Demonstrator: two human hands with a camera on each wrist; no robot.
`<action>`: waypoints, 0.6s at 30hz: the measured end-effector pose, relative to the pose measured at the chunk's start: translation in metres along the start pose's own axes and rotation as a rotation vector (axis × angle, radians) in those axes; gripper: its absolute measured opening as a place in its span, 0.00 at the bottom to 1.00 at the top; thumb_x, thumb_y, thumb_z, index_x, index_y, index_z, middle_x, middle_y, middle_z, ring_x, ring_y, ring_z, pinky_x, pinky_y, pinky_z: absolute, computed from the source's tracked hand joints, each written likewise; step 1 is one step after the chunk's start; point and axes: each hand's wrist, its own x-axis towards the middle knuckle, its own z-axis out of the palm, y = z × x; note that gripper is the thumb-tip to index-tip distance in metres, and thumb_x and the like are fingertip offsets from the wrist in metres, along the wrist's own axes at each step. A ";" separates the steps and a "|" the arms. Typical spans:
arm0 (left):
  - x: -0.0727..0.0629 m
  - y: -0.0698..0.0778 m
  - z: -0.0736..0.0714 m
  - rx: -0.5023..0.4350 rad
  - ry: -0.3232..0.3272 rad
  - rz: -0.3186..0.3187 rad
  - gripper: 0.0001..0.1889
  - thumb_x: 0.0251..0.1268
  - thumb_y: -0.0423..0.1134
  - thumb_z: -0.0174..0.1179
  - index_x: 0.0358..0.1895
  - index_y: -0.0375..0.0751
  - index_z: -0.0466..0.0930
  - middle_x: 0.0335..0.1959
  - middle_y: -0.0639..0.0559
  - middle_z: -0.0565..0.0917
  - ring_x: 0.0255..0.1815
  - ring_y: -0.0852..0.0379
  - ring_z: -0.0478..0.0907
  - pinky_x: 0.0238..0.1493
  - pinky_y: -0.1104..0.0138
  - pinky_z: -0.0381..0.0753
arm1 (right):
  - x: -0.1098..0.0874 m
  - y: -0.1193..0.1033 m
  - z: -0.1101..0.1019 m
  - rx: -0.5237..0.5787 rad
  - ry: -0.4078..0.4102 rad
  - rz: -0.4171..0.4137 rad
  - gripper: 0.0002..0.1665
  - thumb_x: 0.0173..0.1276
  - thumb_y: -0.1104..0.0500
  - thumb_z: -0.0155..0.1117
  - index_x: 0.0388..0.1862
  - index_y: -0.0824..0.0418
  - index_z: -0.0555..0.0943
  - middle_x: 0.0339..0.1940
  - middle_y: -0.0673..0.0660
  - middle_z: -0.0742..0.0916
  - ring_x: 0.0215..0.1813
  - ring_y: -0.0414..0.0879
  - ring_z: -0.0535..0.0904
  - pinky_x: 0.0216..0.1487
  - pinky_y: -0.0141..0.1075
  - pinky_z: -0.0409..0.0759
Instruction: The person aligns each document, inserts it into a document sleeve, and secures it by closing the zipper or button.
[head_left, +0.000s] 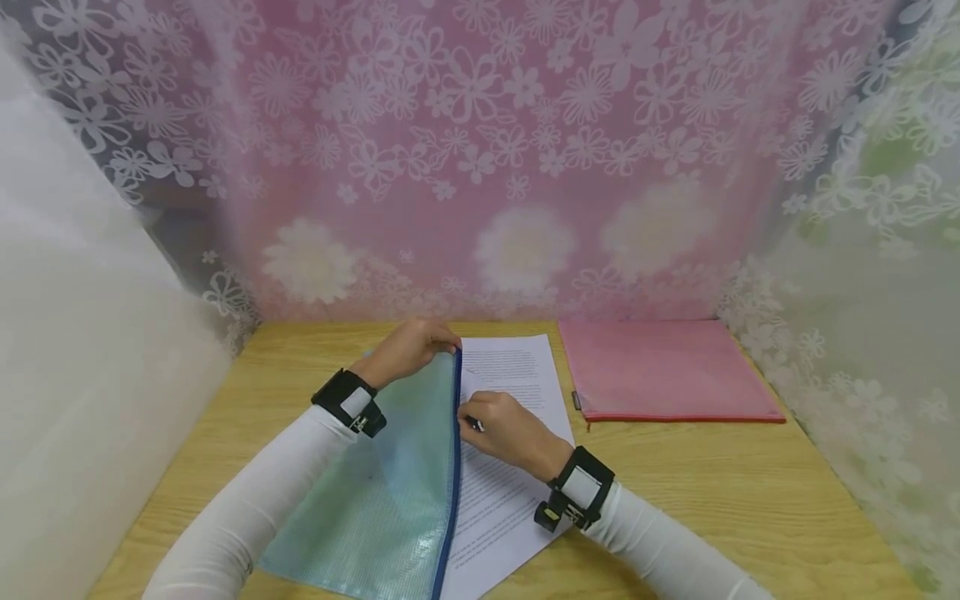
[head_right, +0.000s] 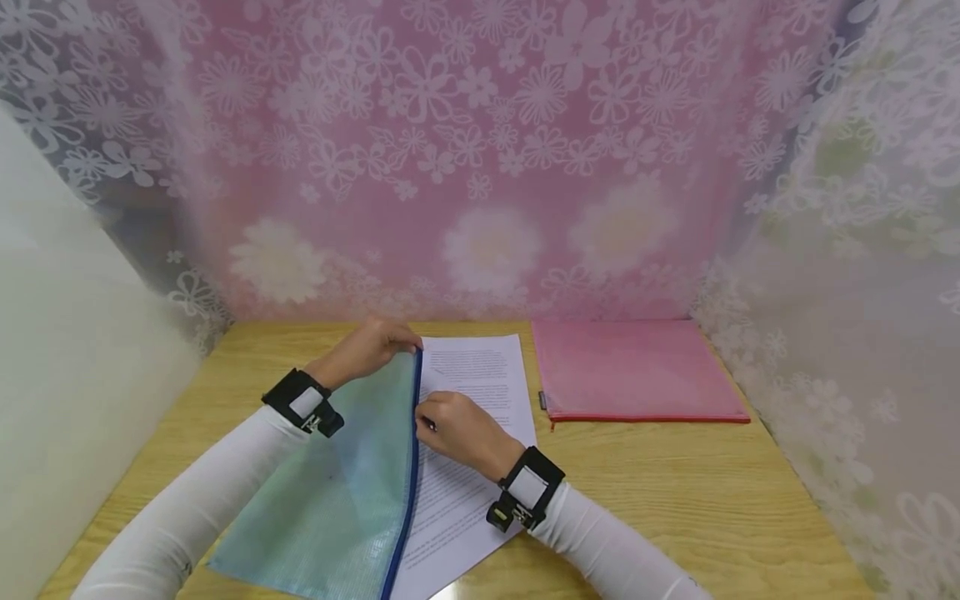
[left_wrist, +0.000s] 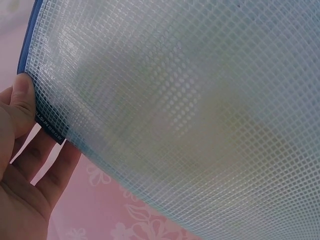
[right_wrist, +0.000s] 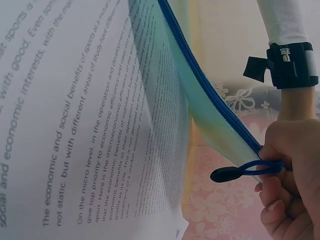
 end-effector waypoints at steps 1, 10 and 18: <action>0.001 0.000 0.000 0.002 -0.001 -0.001 0.08 0.69 0.28 0.64 0.46 0.38 0.91 0.43 0.47 0.91 0.46 0.52 0.89 0.48 0.63 0.87 | 0.000 0.000 0.000 0.000 -0.003 -0.001 0.03 0.65 0.65 0.70 0.35 0.60 0.90 0.31 0.50 0.88 0.32 0.34 0.80 0.37 0.22 0.79; 0.004 0.000 -0.001 0.011 0.010 -0.019 0.08 0.68 0.28 0.65 0.45 0.38 0.91 0.43 0.46 0.91 0.47 0.51 0.89 0.48 0.60 0.87 | 0.000 0.001 -0.003 -0.020 -0.014 -0.006 0.04 0.67 0.64 0.71 0.38 0.61 0.90 0.33 0.51 0.90 0.34 0.35 0.83 0.39 0.23 0.81; -0.004 0.000 0.000 0.021 0.002 -0.063 0.07 0.67 0.28 0.66 0.44 0.38 0.91 0.41 0.47 0.91 0.44 0.51 0.88 0.46 0.59 0.87 | 0.000 -0.004 0.000 -0.013 -0.036 -0.014 0.04 0.67 0.65 0.70 0.38 0.62 0.90 0.34 0.51 0.90 0.36 0.36 0.84 0.41 0.23 0.82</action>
